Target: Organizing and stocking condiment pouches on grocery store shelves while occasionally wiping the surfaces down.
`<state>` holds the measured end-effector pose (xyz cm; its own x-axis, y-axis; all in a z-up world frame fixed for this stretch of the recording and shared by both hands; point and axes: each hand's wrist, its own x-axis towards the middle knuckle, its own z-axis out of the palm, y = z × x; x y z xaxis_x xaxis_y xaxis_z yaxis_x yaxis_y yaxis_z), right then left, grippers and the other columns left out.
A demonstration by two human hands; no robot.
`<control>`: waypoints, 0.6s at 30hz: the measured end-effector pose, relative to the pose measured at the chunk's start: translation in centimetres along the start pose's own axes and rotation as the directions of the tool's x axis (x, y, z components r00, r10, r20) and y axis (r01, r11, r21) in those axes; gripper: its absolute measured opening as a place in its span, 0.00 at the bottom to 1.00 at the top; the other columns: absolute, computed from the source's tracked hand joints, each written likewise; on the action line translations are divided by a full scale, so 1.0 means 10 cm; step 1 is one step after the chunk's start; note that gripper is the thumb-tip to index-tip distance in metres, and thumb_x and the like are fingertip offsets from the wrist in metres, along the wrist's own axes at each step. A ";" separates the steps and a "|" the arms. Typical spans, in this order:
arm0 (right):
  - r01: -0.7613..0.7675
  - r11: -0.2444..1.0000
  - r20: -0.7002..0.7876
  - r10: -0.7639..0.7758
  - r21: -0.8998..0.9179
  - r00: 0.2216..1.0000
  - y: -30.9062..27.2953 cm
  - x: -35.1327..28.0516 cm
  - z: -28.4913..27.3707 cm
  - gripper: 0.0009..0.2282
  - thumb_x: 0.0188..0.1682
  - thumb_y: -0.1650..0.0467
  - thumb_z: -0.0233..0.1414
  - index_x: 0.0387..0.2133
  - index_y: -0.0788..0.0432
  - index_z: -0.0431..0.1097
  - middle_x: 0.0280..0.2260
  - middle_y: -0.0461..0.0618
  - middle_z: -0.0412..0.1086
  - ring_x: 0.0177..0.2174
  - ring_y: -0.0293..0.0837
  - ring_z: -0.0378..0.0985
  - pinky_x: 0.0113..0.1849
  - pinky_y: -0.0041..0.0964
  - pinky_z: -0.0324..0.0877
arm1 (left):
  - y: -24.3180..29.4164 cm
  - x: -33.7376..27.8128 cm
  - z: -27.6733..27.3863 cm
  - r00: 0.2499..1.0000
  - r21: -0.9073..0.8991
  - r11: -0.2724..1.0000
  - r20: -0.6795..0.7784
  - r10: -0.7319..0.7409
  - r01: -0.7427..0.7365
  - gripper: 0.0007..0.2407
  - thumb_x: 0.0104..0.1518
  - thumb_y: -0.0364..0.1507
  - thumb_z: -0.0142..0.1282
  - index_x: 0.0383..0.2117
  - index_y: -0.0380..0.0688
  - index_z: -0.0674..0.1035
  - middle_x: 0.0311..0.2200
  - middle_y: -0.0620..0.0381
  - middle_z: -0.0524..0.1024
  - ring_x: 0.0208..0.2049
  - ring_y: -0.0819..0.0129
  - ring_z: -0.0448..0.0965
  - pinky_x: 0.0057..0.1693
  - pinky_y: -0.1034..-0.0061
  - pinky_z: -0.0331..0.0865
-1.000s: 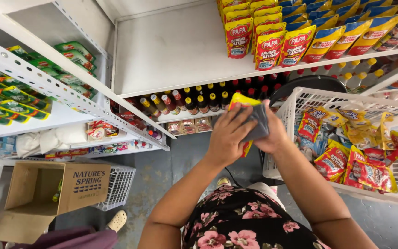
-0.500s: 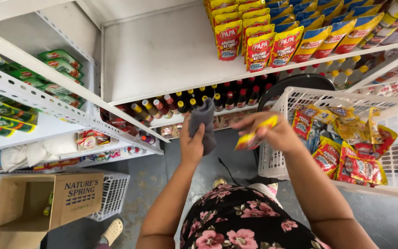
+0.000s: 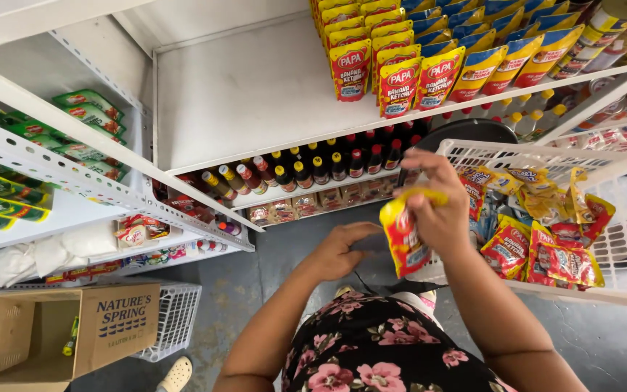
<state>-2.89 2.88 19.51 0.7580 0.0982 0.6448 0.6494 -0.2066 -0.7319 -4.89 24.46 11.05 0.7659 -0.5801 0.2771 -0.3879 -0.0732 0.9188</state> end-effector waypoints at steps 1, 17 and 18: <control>0.000 1.000 -0.005 0.000 -0.002 1.000 0.13 -0.02 -0.02 0.18 0.61 0.57 0.51 0.32 0.58 0.78 0.52 0.57 0.68 0.60 0.52 0.68 0.61 0.47 0.64 | -0.20 -0.07 -0.03 1.000 0.001 1.000 0.005 0.001 -0.001 0.18 0.54 0.21 0.56 0.53 0.39 0.77 0.51 0.49 0.79 0.55 0.62 0.78 0.62 0.70 0.69; -0.824 0.350 0.560 0.610 0.445 0.561 0.39 -0.09 0.08 0.19 0.56 0.61 0.46 0.42 0.68 0.73 0.41 0.52 0.77 0.40 0.39 0.79 0.43 0.37 0.73 | 0.27 0.28 -0.25 0.857 -0.503 0.858 -0.483 -0.181 -0.103 0.26 0.50 0.23 0.73 0.56 0.36 0.73 0.48 0.54 0.78 0.48 0.69 0.79 0.57 0.70 0.73; -0.811 0.365 0.572 0.577 0.457 0.582 0.44 -0.13 0.08 0.18 0.56 0.62 0.47 0.44 0.68 0.72 0.43 0.53 0.76 0.43 0.40 0.79 0.46 0.38 0.73 | 0.26 0.28 -0.24 0.839 -0.495 0.867 -0.493 -0.230 -0.053 0.20 0.52 0.23 0.72 0.50 0.33 0.76 0.43 0.52 0.82 0.44 0.67 0.81 0.53 0.70 0.76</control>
<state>-0.96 2.63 15.34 0.8515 0.4950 -0.1732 -0.3499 0.2901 -0.8907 -2.51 24.65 14.85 0.9847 -0.0696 0.1598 -0.1234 0.3693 0.9211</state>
